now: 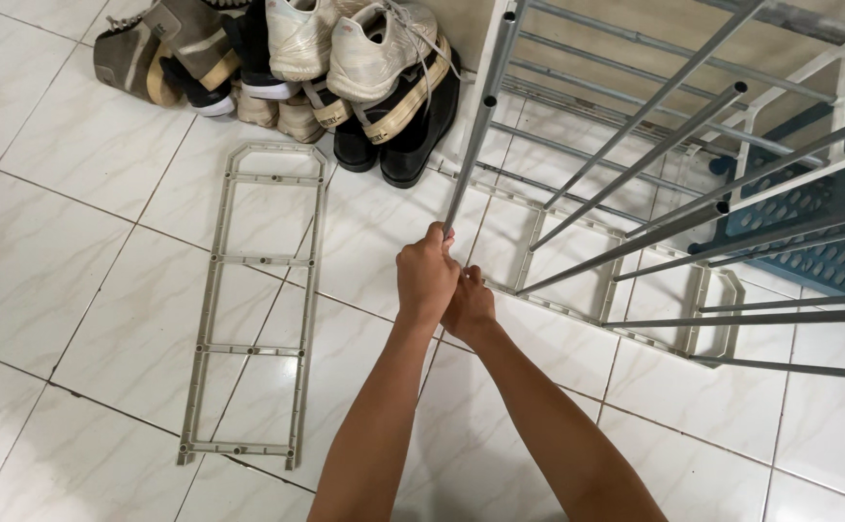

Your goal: The person assembles a metal and plastic shelving unit by inserting vertical metal poles into plastic base frames and then attaching a plastic shelf layer. The person works on a tiled floor, handling poles and frames by hand.

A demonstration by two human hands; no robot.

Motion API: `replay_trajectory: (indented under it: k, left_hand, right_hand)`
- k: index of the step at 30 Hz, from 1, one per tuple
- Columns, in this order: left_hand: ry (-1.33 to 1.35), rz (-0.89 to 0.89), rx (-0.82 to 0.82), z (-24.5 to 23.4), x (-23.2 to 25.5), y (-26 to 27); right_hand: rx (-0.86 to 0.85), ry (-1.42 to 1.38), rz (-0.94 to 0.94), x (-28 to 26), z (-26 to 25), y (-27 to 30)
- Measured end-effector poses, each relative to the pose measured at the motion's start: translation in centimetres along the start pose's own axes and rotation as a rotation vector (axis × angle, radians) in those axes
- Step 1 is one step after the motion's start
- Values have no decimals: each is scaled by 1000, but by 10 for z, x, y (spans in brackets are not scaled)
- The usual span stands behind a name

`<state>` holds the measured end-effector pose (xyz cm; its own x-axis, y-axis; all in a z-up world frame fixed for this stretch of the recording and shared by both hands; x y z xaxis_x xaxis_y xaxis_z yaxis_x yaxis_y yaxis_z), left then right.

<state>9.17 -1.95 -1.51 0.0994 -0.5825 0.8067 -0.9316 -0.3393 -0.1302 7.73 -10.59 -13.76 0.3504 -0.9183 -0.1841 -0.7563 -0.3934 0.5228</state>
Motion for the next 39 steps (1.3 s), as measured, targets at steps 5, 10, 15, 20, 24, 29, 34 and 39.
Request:
replay_trajectory:
  k: [5,10,15,20,24,29,34,39]
  left_hand:
    - [59,152,-39,-12,3,2]
    - [36,231,-92,-9,0,-2]
    - [30,204,-173,-23,-25,2]
    - [-109,156,-247,-59,-94,20]
    - [-346,19,-227,-106,-160,46]
    - [-315,-408,-71,-154,-232,61]
    - [-526,-268,-162,-139,-227,65]
    - [-336,-446,-160,-149,-238,72]
  right_hand:
    - [108,-170,46,2,-7,1]
    - [124,-174,126,2,7,-5]
    - [81,-96,188,-17,2,-1]
    - [118,-12,120,-62,-6,23]
    - [35,-142,122,-91,-1,27]
    - [-22,-129,73,-121,13,31]
    - [65,-125,-11,-143,4,35]
    - [77,-145,-11,-153,-16,47]
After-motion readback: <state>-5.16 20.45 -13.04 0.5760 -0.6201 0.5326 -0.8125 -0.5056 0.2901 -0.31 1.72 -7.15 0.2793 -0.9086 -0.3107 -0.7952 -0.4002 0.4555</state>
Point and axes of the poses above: each hand's wrist, its own y-axis away from the middle knuckle, its own z-axis out of the palm, x = y × z, the point moved 9 cm from there along -y, towards the middle knuckle
